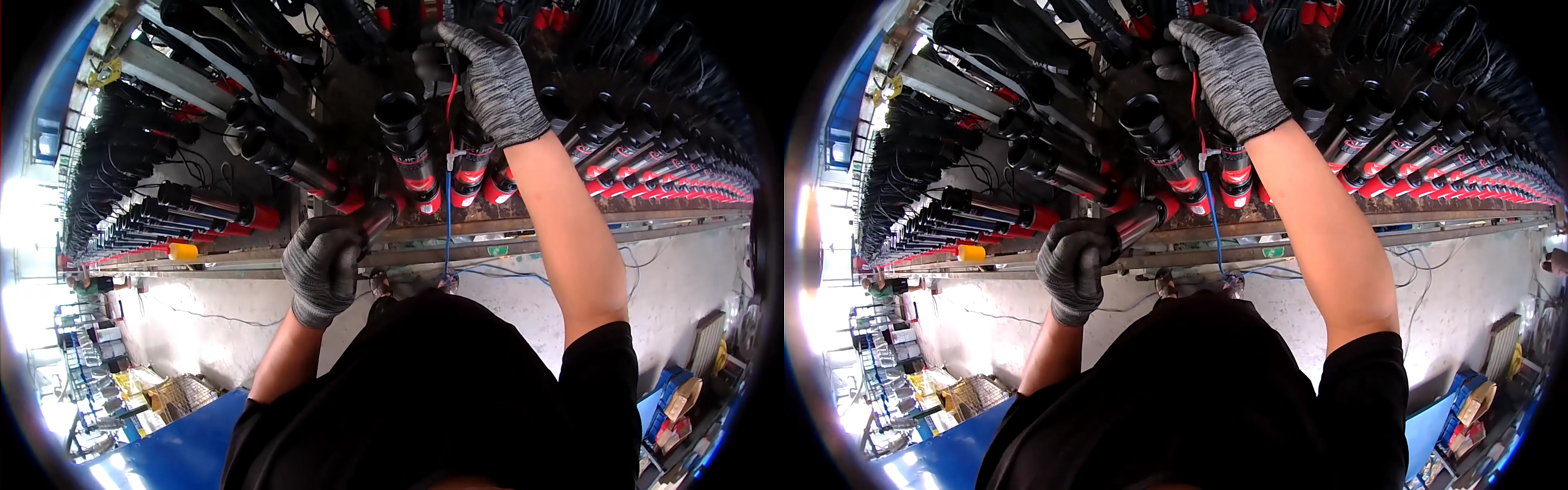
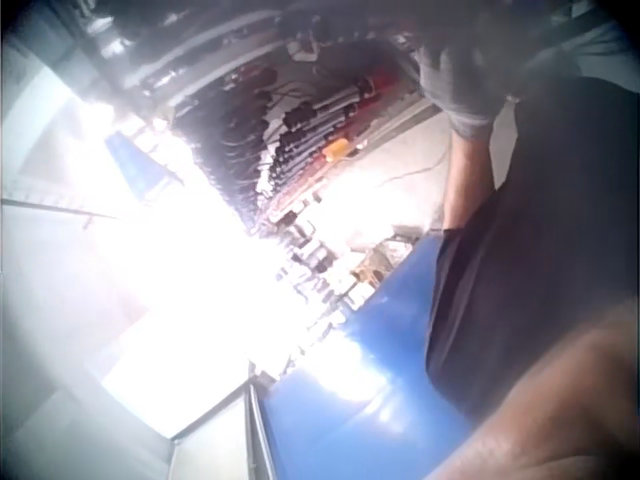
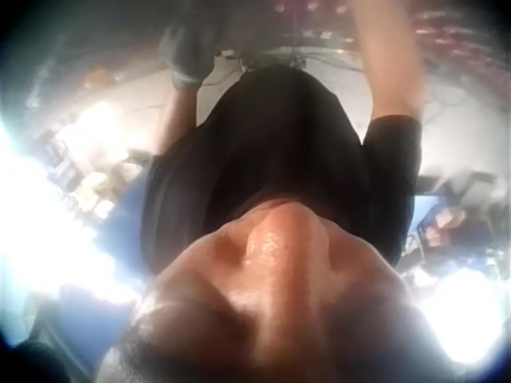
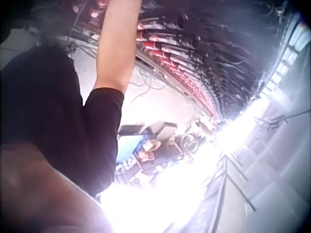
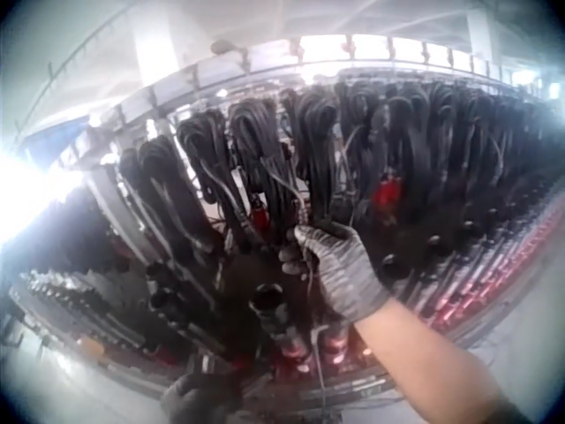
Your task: The person untangles and arranges the power cables for a series of water pumps lined up on an assembly line workbench.
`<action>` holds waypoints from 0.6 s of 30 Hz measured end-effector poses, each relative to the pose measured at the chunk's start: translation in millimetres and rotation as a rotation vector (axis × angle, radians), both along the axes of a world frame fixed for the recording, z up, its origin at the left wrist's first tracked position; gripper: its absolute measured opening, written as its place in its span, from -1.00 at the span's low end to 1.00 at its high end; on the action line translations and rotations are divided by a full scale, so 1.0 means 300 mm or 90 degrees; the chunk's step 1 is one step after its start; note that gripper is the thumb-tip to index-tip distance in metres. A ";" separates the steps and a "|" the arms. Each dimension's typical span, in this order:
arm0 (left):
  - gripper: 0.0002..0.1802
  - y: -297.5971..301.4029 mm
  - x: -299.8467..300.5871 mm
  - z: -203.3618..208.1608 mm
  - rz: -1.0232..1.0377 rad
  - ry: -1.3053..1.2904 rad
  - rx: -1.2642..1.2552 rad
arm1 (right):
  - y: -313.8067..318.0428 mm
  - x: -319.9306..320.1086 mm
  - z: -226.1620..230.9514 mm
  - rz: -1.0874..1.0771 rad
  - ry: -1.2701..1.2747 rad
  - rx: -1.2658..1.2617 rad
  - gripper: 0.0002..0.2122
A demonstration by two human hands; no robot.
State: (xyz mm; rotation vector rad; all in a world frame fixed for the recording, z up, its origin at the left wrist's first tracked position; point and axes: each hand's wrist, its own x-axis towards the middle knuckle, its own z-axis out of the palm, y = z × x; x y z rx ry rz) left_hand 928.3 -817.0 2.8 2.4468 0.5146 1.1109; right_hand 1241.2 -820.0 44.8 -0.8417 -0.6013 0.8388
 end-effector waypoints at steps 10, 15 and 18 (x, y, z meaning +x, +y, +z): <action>-0.93 0.030 -0.006 0.003 -0.044 0.030 0.008 | 0.005 -0.002 -0.009 -0.072 -0.101 0.010 -0.82; -0.90 0.051 -0.031 0.001 -0.051 0.015 0.003 | 0.009 -0.020 0.020 -0.055 -0.014 -0.050 -0.85; -0.91 0.071 -0.049 0.011 -0.036 0.003 -0.007 | 0.017 -0.001 0.002 -0.044 -0.047 -0.051 -0.86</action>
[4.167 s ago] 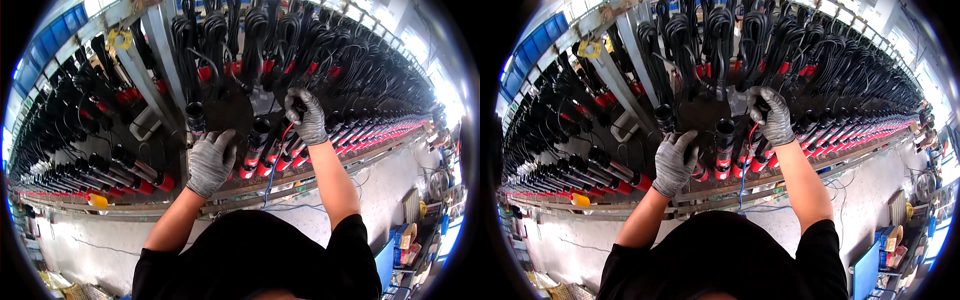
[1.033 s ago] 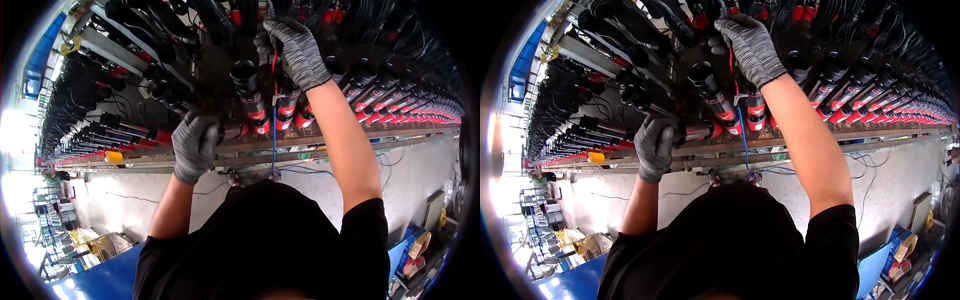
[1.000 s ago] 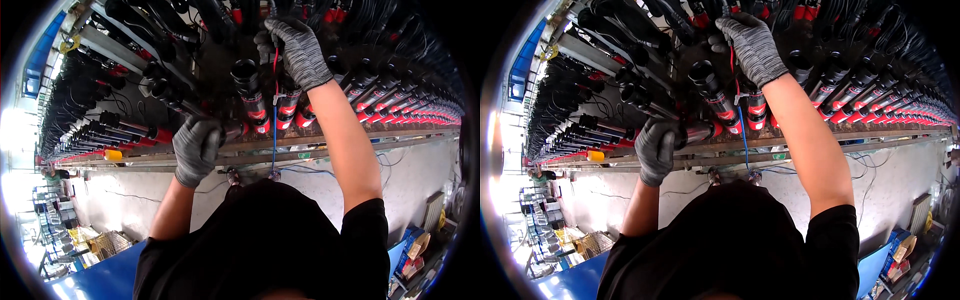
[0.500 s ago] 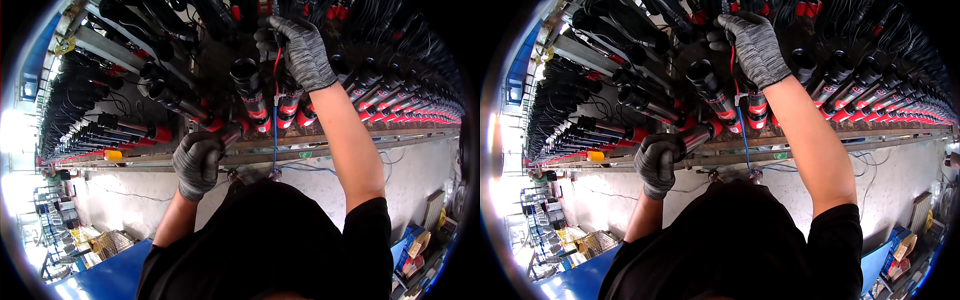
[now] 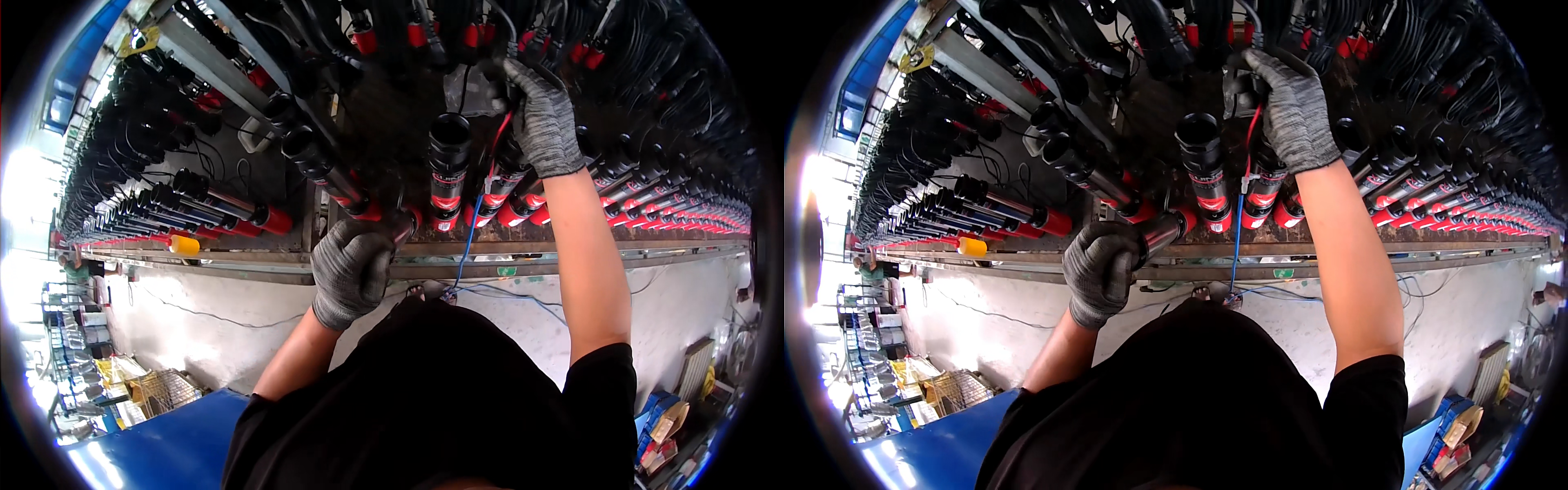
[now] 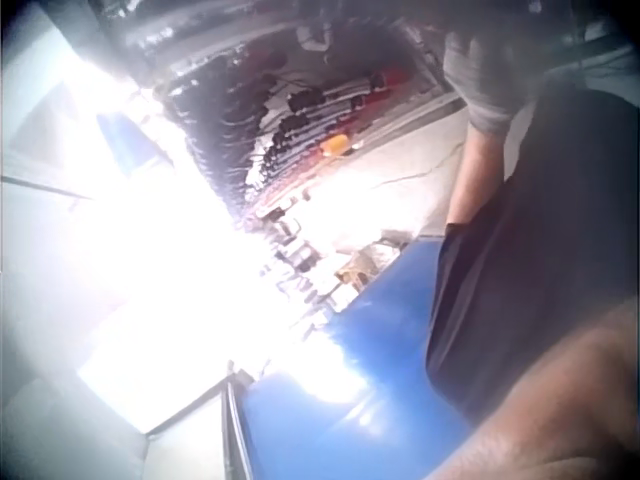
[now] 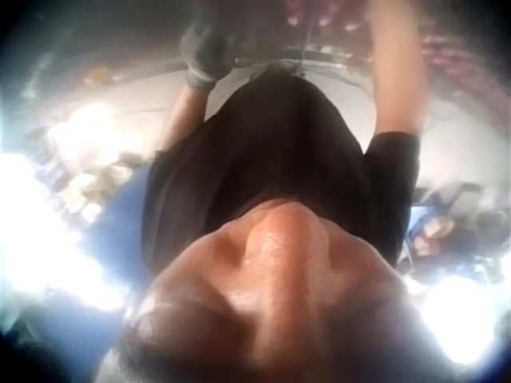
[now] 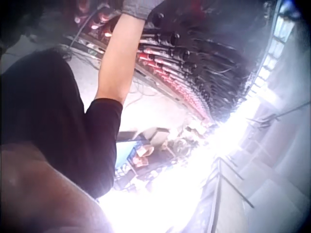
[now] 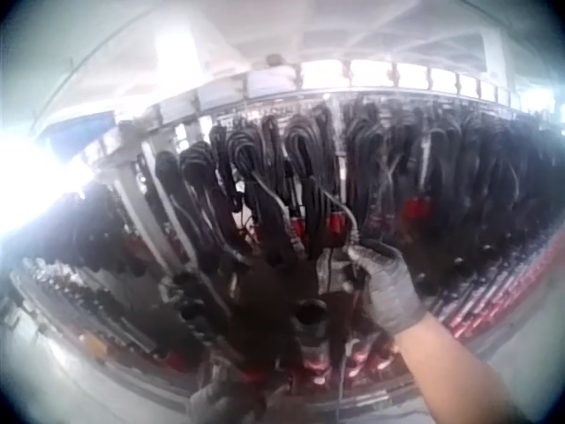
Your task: The person untangles and arranges the power cables for a series of water pumps lined up on an assembly line workbench.
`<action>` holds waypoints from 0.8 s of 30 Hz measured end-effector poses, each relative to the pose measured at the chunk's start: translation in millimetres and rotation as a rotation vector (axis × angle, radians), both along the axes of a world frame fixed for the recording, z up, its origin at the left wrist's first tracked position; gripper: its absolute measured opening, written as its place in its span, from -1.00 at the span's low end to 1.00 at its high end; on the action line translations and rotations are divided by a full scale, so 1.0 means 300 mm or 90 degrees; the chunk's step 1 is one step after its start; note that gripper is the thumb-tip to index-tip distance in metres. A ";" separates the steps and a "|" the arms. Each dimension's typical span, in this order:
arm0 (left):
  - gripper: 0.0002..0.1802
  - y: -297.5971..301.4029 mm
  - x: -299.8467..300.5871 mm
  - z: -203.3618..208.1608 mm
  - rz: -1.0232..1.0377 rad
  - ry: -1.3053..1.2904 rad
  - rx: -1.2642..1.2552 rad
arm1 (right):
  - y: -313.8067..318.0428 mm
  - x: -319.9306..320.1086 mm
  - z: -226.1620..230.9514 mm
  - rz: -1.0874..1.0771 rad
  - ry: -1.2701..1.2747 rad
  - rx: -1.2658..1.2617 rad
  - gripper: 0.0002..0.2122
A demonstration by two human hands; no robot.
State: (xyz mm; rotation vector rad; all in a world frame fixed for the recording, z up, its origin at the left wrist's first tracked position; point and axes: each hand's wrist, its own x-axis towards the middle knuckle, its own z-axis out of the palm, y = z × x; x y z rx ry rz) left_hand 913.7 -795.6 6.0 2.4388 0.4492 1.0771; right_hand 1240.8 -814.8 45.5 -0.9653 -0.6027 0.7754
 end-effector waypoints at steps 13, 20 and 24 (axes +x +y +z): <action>-0.36 0.099 -0.008 -0.050 -0.002 -0.145 -0.180 | -0.016 -0.003 0.011 0.000 -0.032 -0.024 -0.81; -0.34 0.120 0.005 -0.107 -0.016 -0.249 -0.189 | -0.017 -0.028 0.036 -0.012 -0.102 -0.081 -0.72; -0.34 0.135 -0.005 -0.103 -0.024 -0.269 -0.204 | -0.017 -0.033 0.037 -0.020 -0.067 -0.067 -0.69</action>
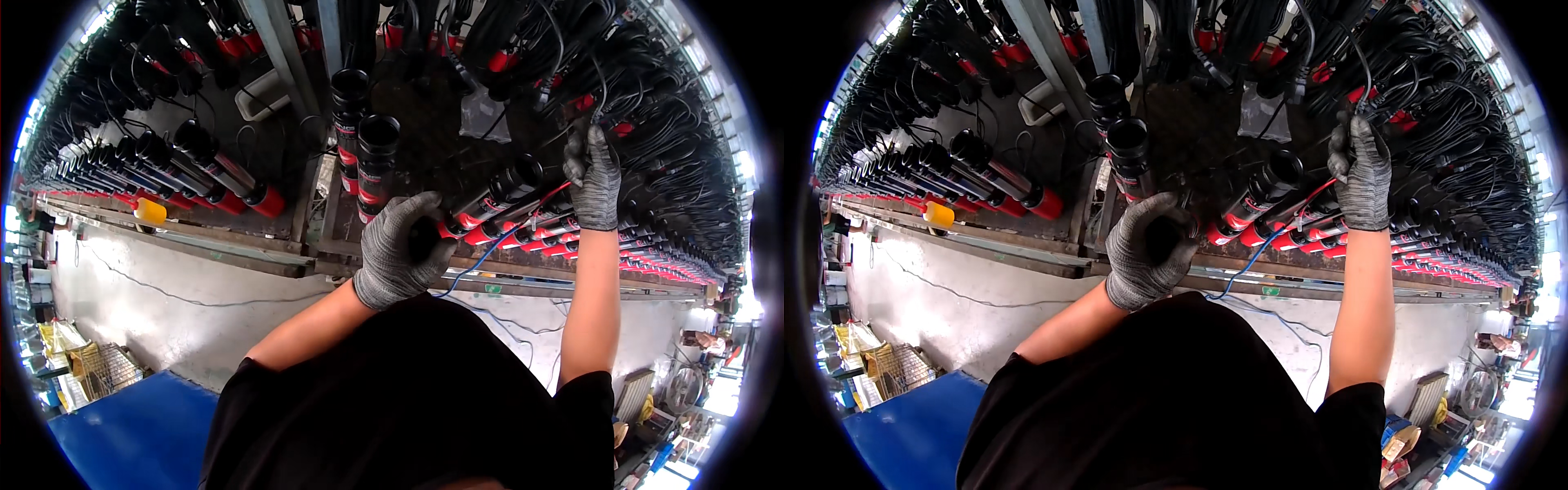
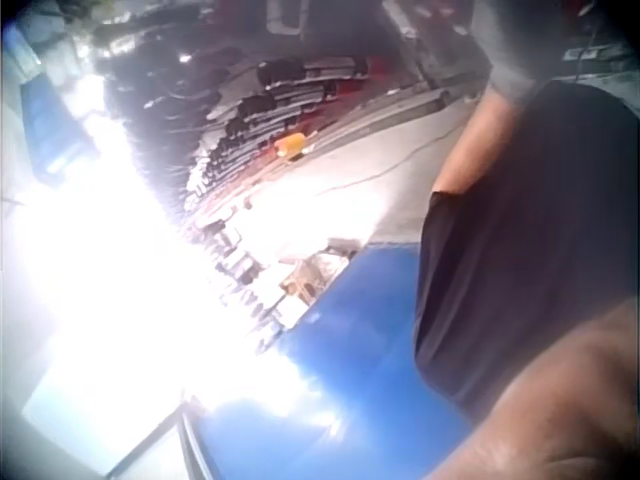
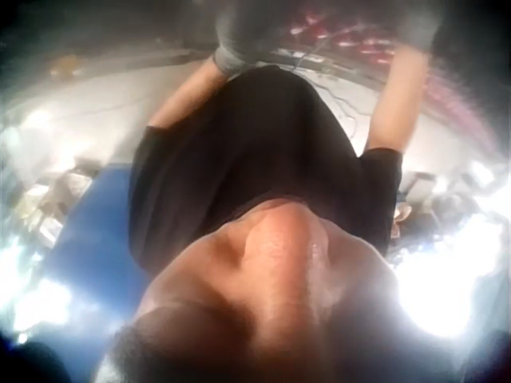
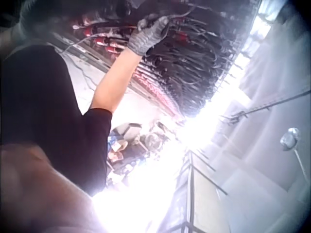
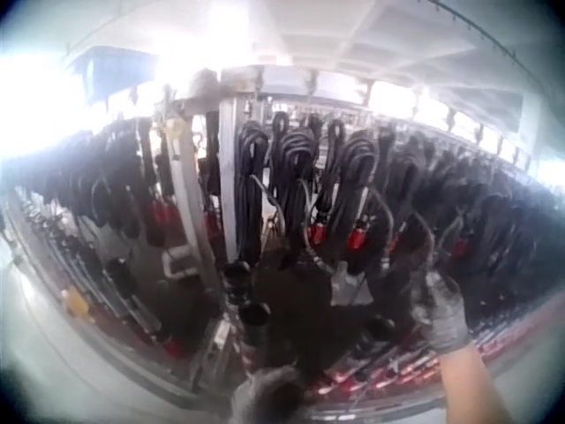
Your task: The person untangles and arranges the power cables for a series of water pumps lined up on an assembly line workbench.
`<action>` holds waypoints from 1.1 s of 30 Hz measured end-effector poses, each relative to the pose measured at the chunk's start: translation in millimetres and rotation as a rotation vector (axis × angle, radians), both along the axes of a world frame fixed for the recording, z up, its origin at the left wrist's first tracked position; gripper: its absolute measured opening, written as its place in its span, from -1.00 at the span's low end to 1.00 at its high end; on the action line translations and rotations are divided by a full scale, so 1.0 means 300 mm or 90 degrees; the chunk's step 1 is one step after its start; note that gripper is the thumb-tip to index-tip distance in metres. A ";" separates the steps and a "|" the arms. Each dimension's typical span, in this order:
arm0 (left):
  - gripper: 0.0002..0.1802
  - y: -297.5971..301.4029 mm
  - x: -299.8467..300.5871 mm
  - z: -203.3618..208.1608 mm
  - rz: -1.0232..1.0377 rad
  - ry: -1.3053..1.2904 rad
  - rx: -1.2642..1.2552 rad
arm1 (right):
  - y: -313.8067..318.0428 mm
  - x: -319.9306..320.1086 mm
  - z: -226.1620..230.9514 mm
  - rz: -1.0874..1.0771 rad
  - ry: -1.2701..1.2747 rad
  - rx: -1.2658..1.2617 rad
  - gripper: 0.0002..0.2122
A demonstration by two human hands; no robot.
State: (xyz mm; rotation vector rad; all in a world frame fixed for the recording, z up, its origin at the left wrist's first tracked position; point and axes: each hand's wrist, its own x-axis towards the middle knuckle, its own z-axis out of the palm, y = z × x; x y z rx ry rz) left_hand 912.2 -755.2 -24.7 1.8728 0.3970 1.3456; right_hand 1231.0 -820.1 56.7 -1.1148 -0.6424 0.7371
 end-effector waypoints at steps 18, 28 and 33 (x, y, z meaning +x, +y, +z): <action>-0.38 0.043 -0.001 -0.004 -0.014 -0.047 -0.005 | 0.007 0.052 -0.017 0.055 0.027 0.094 -0.69; -0.34 0.044 0.004 0.006 -0.014 -0.034 0.041 | 0.005 0.018 -0.014 0.004 0.001 0.075 -0.73; -0.35 0.029 0.010 0.020 0.006 0.013 0.057 | 0.000 -0.034 0.002 -0.042 -0.073 0.044 -0.75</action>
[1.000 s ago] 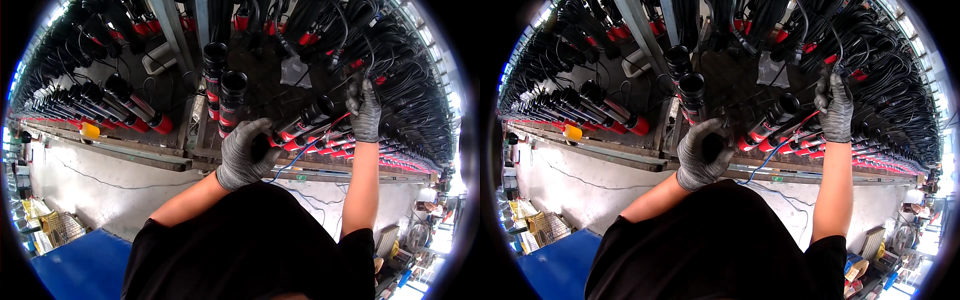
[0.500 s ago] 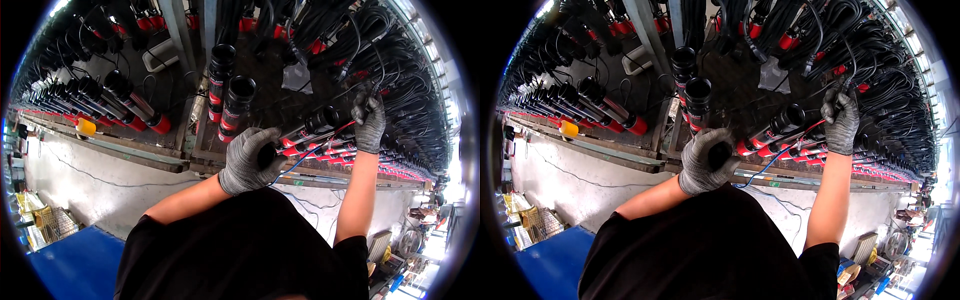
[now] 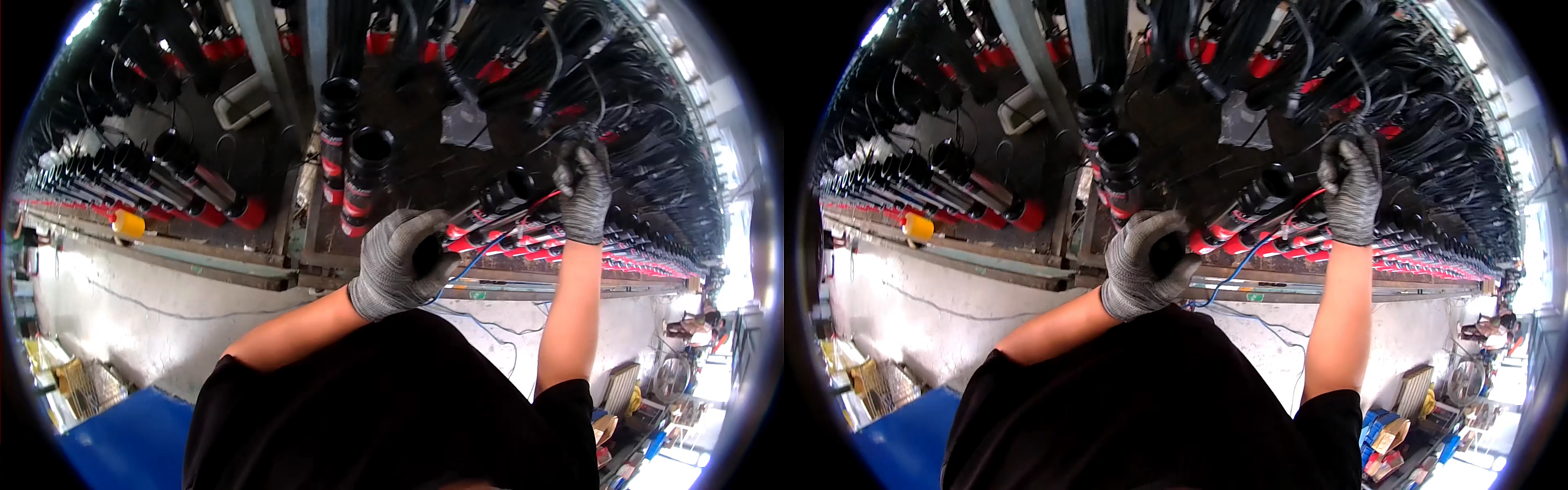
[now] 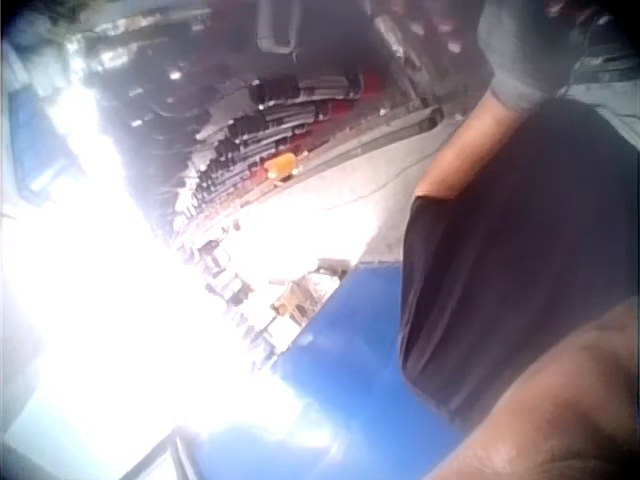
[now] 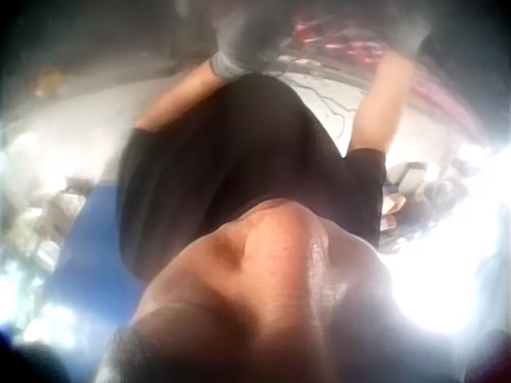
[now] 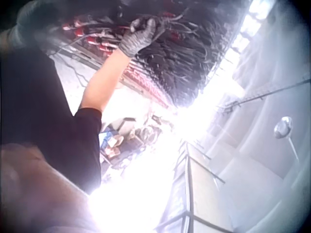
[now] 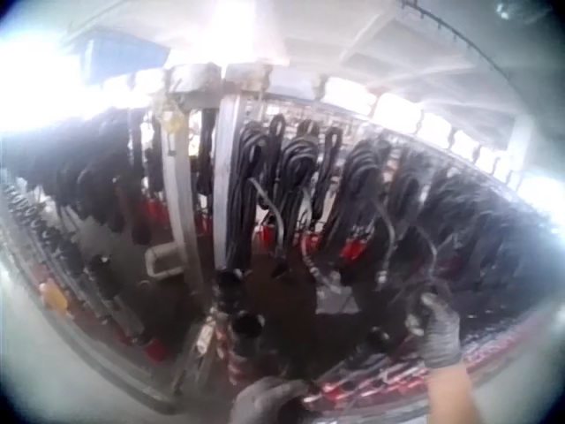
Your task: The person untangles and arranges the power cables for a series of water pumps lined up on an assembly line workbench.
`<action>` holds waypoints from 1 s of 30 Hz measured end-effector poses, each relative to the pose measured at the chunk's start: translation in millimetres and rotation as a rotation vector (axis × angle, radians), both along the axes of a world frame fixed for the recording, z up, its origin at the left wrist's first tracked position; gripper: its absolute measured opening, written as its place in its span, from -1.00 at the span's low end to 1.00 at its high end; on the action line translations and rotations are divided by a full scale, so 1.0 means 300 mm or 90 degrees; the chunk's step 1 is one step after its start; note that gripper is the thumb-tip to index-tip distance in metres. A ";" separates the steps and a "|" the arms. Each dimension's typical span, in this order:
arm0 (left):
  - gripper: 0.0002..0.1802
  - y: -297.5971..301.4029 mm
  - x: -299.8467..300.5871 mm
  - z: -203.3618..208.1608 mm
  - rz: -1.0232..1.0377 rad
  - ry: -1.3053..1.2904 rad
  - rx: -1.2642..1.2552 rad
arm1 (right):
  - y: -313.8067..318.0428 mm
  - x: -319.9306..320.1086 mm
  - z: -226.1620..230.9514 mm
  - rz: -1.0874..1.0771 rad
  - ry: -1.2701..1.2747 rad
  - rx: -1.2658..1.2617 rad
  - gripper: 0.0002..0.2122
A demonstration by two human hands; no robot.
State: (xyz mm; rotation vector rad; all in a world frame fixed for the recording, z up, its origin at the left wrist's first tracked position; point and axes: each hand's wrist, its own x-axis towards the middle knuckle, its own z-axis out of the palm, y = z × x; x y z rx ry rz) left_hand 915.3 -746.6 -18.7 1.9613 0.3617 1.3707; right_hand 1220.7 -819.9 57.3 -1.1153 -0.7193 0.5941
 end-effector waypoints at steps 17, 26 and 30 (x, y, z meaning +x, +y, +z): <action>-0.64 0.180 0.312 0.156 0.004 0.280 0.128 | -0.022 0.047 0.012 -0.027 0.148 0.066 -0.77; -0.69 0.226 0.335 0.122 -0.059 0.193 0.175 | -0.038 0.304 0.195 -0.275 0.073 -0.119 -0.90; -0.70 0.198 0.307 0.126 0.033 0.254 0.194 | 0.018 0.315 0.179 -0.173 -0.081 -0.294 -0.84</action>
